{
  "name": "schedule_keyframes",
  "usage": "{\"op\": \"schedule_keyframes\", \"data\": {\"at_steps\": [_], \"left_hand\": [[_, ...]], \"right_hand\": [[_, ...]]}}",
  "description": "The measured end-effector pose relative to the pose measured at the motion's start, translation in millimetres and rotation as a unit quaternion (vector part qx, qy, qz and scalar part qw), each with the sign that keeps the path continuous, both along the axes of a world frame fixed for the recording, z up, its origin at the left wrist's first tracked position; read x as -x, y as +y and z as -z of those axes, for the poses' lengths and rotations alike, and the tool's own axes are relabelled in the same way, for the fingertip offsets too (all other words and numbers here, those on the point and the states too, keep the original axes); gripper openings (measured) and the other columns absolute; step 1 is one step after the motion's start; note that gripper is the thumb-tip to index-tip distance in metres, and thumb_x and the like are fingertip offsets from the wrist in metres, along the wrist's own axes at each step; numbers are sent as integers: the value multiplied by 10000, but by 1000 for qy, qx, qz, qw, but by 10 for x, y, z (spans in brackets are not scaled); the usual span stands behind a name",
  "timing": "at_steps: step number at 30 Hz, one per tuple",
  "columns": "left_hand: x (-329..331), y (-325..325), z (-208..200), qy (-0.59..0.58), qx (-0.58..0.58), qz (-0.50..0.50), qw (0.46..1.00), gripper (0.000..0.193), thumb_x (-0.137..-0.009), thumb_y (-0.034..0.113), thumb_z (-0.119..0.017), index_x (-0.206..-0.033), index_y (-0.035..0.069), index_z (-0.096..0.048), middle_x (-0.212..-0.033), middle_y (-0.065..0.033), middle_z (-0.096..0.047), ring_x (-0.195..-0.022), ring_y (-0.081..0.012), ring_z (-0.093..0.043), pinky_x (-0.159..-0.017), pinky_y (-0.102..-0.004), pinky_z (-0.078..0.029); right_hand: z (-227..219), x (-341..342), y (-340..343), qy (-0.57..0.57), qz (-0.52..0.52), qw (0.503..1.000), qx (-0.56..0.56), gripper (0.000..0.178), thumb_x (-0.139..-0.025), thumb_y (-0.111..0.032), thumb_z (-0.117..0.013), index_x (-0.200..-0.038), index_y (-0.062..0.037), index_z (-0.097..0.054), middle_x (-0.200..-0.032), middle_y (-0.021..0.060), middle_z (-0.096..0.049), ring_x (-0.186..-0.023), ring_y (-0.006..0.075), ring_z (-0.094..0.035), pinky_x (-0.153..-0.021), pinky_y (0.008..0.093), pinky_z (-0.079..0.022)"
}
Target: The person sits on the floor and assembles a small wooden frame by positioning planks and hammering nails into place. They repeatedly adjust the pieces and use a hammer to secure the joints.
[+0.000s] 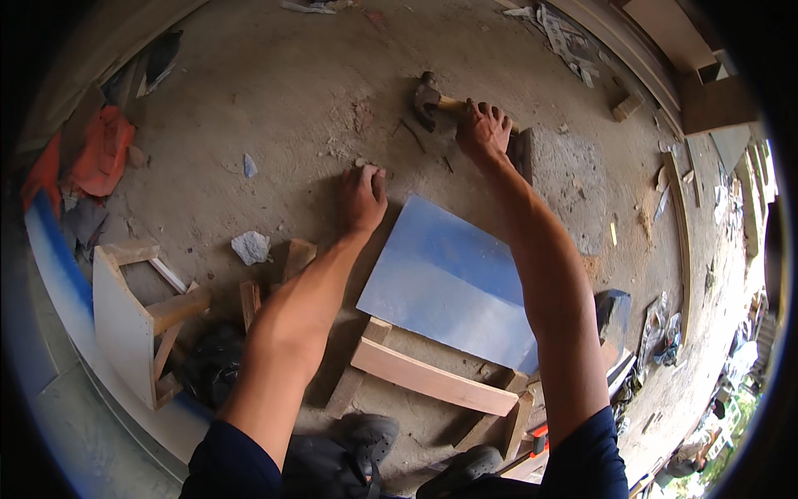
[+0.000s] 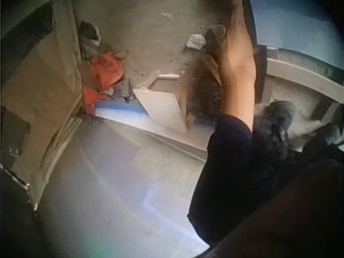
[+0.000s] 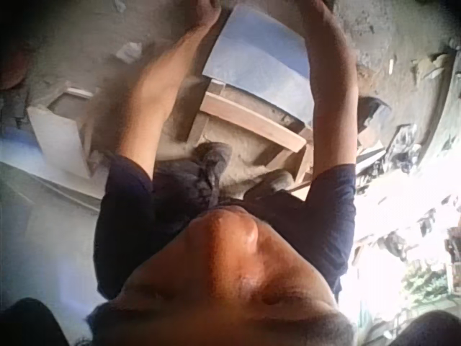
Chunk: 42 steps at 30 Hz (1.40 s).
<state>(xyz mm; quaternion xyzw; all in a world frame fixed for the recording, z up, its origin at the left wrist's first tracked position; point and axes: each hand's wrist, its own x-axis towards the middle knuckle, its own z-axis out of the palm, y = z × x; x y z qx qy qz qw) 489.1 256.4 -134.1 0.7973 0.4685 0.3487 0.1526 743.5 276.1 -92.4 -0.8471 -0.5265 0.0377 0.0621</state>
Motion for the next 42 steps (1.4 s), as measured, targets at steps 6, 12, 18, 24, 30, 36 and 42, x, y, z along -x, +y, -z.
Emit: {"op": "schedule_keyframes", "data": {"at_steps": [6,12,18,24,30,36,42], "left_hand": [[47,14,-6,9,3,-8,1000,169,-920,205,-563,-868,46,-591,-847,-172,-616,-856,-398,-541,-776,-495,-427],[-15,116,256,-10,15,-29,999,165,-920,247,-564,-885,88,-594,-826,-173,-614,-829,-390,-548,-745,-494,-419],[243,536,491,-95,78,-13,992,310,-922,342,-581,-958,41,-648,-901,-150,-682,-826,-336,-643,-722,-411,-499],[-1091,-530,-785,-71,148,77,983,296,-889,340,-631,-945,53,-682,-881,-114,-700,-807,-238,-668,-725,-359,-499],[-1758,-2182,-1492,-72,228,365,900,238,-869,280,-682,-968,66,-716,-872,-54,-721,-786,-124,-653,-718,-270,-503],[-1132,-3463,-1298,-12,288,417,862,275,-879,305,-668,-1033,82,-717,-856,-62,-717,-791,-166,-649,-780,-310,-505],[-628,-3791,-1169,0,378,284,881,263,-879,300,-661,-1013,83,-727,-960,-113,-716,-852,-212,-668,-780,-321,-509]], "right_hand": [[-255,60,172,-54,-115,991,51,355,-917,-270,-560,-1196,-53,-526,-1148,156,-573,-1092,308,-565,-878,427,-446],[-1023,358,-597,22,-46,999,-17,295,-931,-287,-452,-1042,-25,-528,-961,169,-605,-827,333,-656,-701,459,-516],[-1770,634,-2598,226,132,965,-35,411,-888,-423,-549,-945,-16,-555,-876,244,-654,-845,421,-641,-754,496,-506],[-1857,311,-4555,265,352,898,19,521,-859,-482,-585,-960,24,-657,-883,277,-663,-879,415,-653,-773,475,-499],[-1521,374,-5387,314,468,822,-87,575,-852,-534,-610,-781,36,-617,-653,161,-597,-597,277,-595,-550,396,-463],[-928,913,-6058,208,494,841,-67,560,-736,-463,-775,-732,66,-595,-669,212,-631,-640,348,-644,-569,437,-485],[-403,1497,-6694,223,498,836,-60,586,-690,-485,-797,-913,15,-587,-837,236,-659,-822,388,-656,-698,450,-501]]}}
